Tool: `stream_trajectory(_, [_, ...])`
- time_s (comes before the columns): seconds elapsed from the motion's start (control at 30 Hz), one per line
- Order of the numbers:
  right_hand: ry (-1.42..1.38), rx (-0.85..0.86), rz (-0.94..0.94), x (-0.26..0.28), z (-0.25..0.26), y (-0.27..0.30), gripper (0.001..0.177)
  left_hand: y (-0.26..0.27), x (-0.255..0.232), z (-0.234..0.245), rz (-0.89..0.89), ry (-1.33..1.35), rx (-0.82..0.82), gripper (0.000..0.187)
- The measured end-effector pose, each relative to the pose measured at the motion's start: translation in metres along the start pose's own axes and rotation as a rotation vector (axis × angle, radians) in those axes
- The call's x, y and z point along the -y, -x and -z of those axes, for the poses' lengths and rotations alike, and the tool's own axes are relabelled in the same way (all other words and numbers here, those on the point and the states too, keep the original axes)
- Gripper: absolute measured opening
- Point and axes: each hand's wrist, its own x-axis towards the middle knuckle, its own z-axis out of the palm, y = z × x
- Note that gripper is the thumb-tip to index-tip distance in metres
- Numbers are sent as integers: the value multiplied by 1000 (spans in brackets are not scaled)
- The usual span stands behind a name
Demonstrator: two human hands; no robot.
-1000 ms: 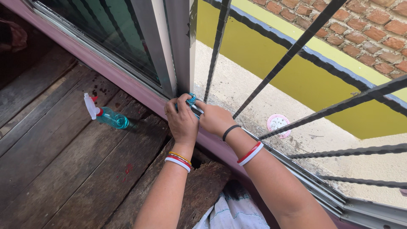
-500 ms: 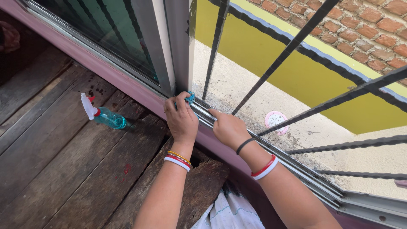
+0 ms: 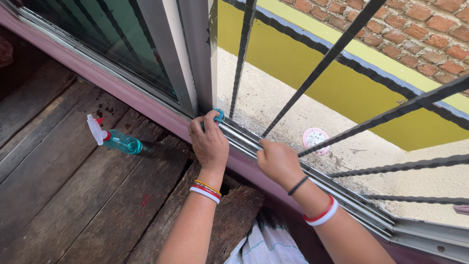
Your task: The person wipes the lower metal frame of a window with a blue cloth, moving along the horizontal track and vertical edge. A spray bottle is visible nearby but not used during the clip.
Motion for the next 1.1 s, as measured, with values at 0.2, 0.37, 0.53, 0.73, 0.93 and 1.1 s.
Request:
stream_trajectory(0.2, [-71, -22, 154, 45, -10, -43, 57, -1, 4, -3, -36, -29, -9, 24])
stream_trajectory(0.37, [33, 42, 203, 56, -14, -56, 56, 0, 6, -5, -57, -53, -24, 24])
stream_trajectory(0.53, [122, 33, 186, 60, -19, -55, 58, 1, 8, -6, -64, -51, -14, 25])
stream_trajectory(0.73, [68, -33, 195, 49, -25, -55, 46, -1, 7, -2, -63, -58, 34, 27])
stream_trajectory(0.93, [110, -69, 164, 33, -31, -40, 29, -2, 4, 1, -55, -66, 62, 31])
stream_trajectory(1.1, [95, -82, 121, 6, -24, -3, 26, -2, -2, 7, -73, -76, 88, 36])
